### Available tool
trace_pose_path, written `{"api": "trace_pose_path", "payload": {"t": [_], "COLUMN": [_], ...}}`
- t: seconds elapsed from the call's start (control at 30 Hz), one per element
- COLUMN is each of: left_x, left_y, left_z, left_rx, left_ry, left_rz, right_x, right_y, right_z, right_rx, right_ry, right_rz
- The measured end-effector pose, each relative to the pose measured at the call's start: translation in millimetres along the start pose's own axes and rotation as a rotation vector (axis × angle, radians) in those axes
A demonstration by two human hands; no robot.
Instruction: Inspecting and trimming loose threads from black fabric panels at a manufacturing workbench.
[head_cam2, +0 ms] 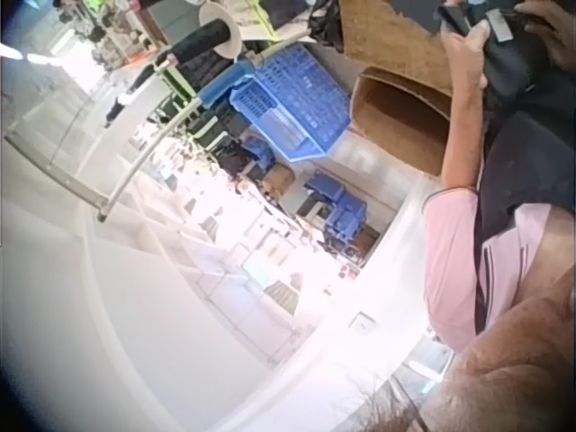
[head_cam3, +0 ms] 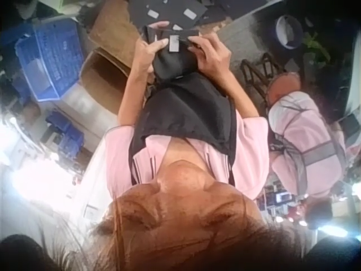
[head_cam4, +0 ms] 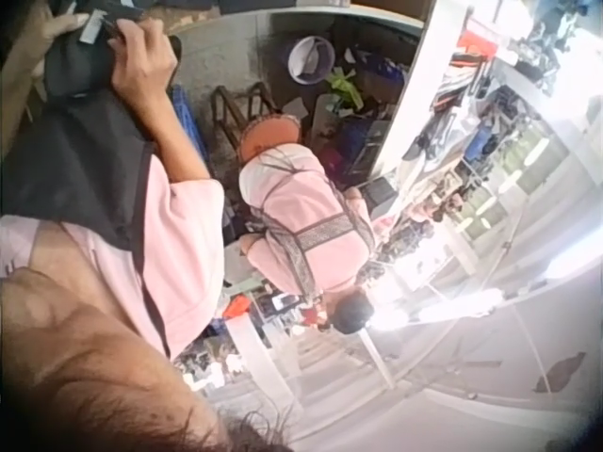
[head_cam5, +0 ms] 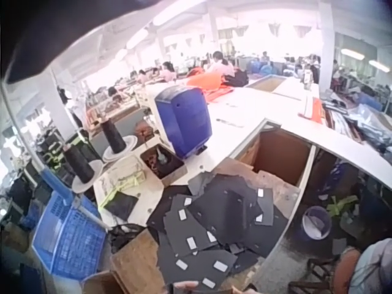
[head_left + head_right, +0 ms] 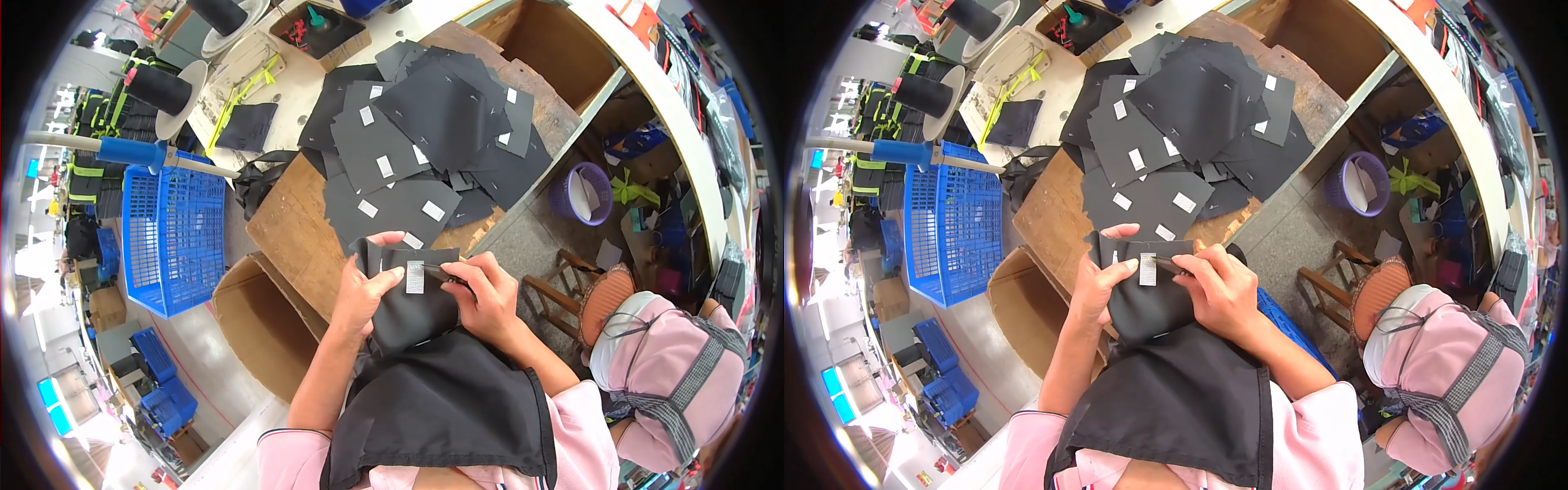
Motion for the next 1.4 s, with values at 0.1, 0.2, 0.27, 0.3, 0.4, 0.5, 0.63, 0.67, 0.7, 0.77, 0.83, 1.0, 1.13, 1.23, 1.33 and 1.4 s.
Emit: {"api": "trace_pose_path", "payload": {"t": [0.1,0.2,0.27,0.3,0.4,0.5,0.63,0.67,0.7,0.77,0.83,1.0,1.13,1.23,1.33,1.4], "left_x": [-3.8,-9.2,-14.4,-18.6,-9.6,-5.4,-4.6,-5.6,-5.7,-1.8,1.9,15.1,18.4,14.6,7.4,10.5], "left_y": [4.0,12.2,22.8,23.1,11.3,15.8,41.0,45.6,44.1,45.8,53.2,76.4,82.6,77.5,88.3,102.9], "left_z": [0.1,-0.1,-7.8,-3.4,-1.6,-4.0,-9.2,-10.3,-10.0,-12.4,-13.7,-14.8,-15.1,-14.7,-16.4,-19.3], "left_rx": [0.016,0.056,0.12,0.099,0.043,0.074,0.163,0.196,0.179,0.239,0.276,0.376,0.356,0.401,0.421,0.403], "left_ry": [0.014,0.124,0.292,0.313,0.221,0.209,0.13,0.131,0.133,0.15,0.183,0.249,0.166,0.124,0.148,0.094], "left_rz": [-0.051,-0.241,-0.424,-0.394,-0.269,-0.236,-0.18,-0.183,-0.193,-0.214,-0.276,-0.415,-0.243,-0.114,-0.231,-0.234], "right_x": [0.1,3.7,1.1,3.4,1.0,3.9,-9.5,-10.2,-13.0,-23.9,-36.2,-68.3,-61.4,-66.0,-60.7,-62.8], "right_y": [-3.3,-11.6,-18.3,-16.4,-7.3,-16.7,-25.9,-27.8,-25.8,-30.3,-34.9,-31.9,-42.7,-38.8,-49.9,-68.8], "right_z": [-0.9,-1.9,-5.3,-5.5,0.8,6.3,15.9,16.4,16.2,15.5,21.5,24.9,23.9,19.2,15.5,25.1], "right_rx": [0.001,0.009,0.039,0.004,0.004,-0.057,-0.129,-0.155,-0.122,-0.044,-0.01,0.123,-0.072,-0.183,-0.312,-0.377], "right_ry": [-0.004,0.008,0.012,-0.001,-0.075,-0.055,0.094,0.102,0.161,0.335,0.45,0.583,0.54,0.542,0.429,0.521], "right_rz": [0.023,0.094,0.196,0.165,0.188,0.127,0.139,0.157,0.074,-0.163,-0.291,-0.479,-0.538,-0.485,-0.45,-0.376]}}
Point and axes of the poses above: each hand's wrist, its own z-axis away from the middle knuckle, its own y-axis out of the palm, x = y × z, the point moved 5 cm from there along -z, towards the middle knuckle, and after that the axes turned 8 degrees about y, right-handed, at the moved point
